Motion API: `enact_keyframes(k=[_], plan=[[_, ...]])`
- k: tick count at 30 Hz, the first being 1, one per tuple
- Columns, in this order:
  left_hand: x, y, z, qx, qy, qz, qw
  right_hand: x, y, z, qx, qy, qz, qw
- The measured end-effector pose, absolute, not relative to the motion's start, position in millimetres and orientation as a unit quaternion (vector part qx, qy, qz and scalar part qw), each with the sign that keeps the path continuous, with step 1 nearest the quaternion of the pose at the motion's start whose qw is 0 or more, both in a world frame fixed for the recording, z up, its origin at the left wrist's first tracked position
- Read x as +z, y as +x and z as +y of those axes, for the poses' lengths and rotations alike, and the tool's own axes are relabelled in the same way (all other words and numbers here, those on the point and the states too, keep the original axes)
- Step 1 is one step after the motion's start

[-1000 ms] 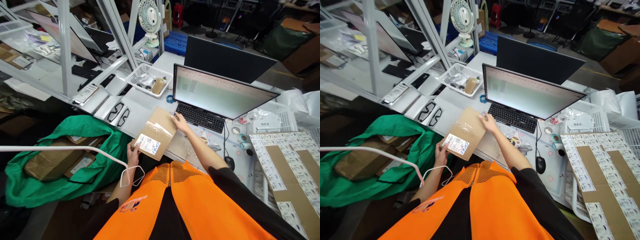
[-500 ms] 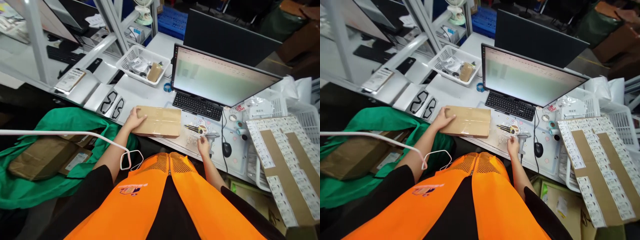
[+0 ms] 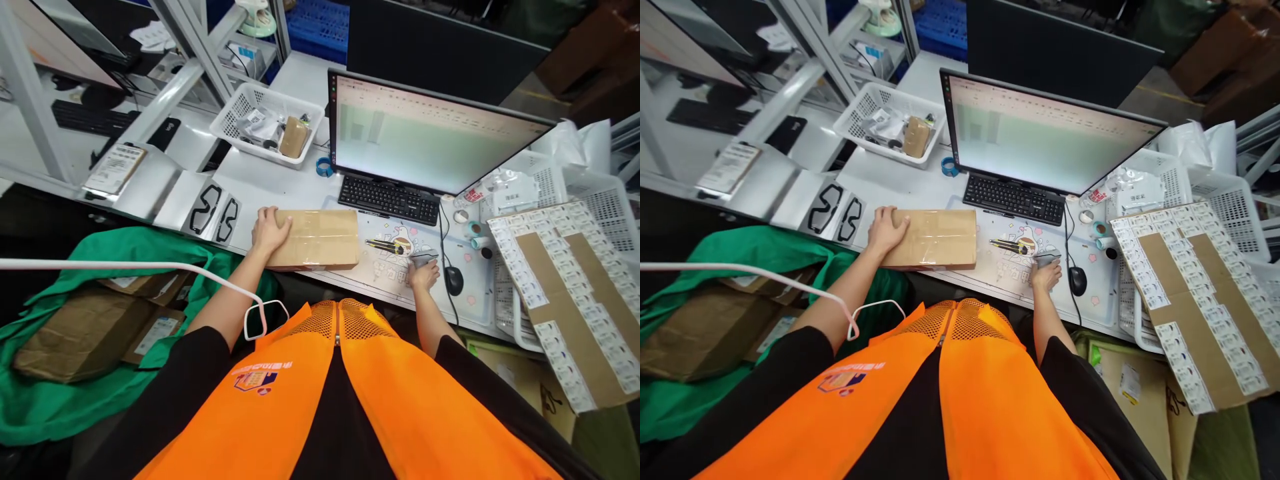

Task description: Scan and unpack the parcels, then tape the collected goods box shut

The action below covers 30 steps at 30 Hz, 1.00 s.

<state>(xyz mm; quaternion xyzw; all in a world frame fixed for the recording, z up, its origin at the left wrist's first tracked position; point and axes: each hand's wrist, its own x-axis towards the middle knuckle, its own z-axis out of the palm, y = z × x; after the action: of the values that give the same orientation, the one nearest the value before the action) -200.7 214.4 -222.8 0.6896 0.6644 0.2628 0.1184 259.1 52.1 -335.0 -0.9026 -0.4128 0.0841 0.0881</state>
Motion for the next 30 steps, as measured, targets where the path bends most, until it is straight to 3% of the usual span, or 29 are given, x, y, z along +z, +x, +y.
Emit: enact_keyframes(k=[5,10,13,21,24,30], plan=[[-224.5,-199.5,217.5,0.252,0.724,0.630,0.125,-323.0,245.3,83.6,0.059,-0.833,-0.528,0.154],[-224.7,-195.4,223.6,0.250,0.735,0.617,0.131,-321.3,214.8,132.4,0.168,-0.791,-0.586,0.043],[-224.3,-202.2,232.2,0.250,0.739,0.606,0.153,-321.0,200.3,139.5,0.180,-0.801,-0.570,0.031],[-233.6,-219.9,256.1,0.320,0.689,0.563,0.327,-280.7,173.0,87.0,0.324,-0.726,-0.531,0.292],[-235.0,-219.4,256.7,0.345,0.671,0.551,0.357,-269.2,163.8,70.0,0.350,-0.711,-0.530,0.302],[-236.5,-220.3,258.7,0.351,0.655,0.562,0.364,-260.8,162.8,49.9,0.292,-0.697,-0.591,0.281]])
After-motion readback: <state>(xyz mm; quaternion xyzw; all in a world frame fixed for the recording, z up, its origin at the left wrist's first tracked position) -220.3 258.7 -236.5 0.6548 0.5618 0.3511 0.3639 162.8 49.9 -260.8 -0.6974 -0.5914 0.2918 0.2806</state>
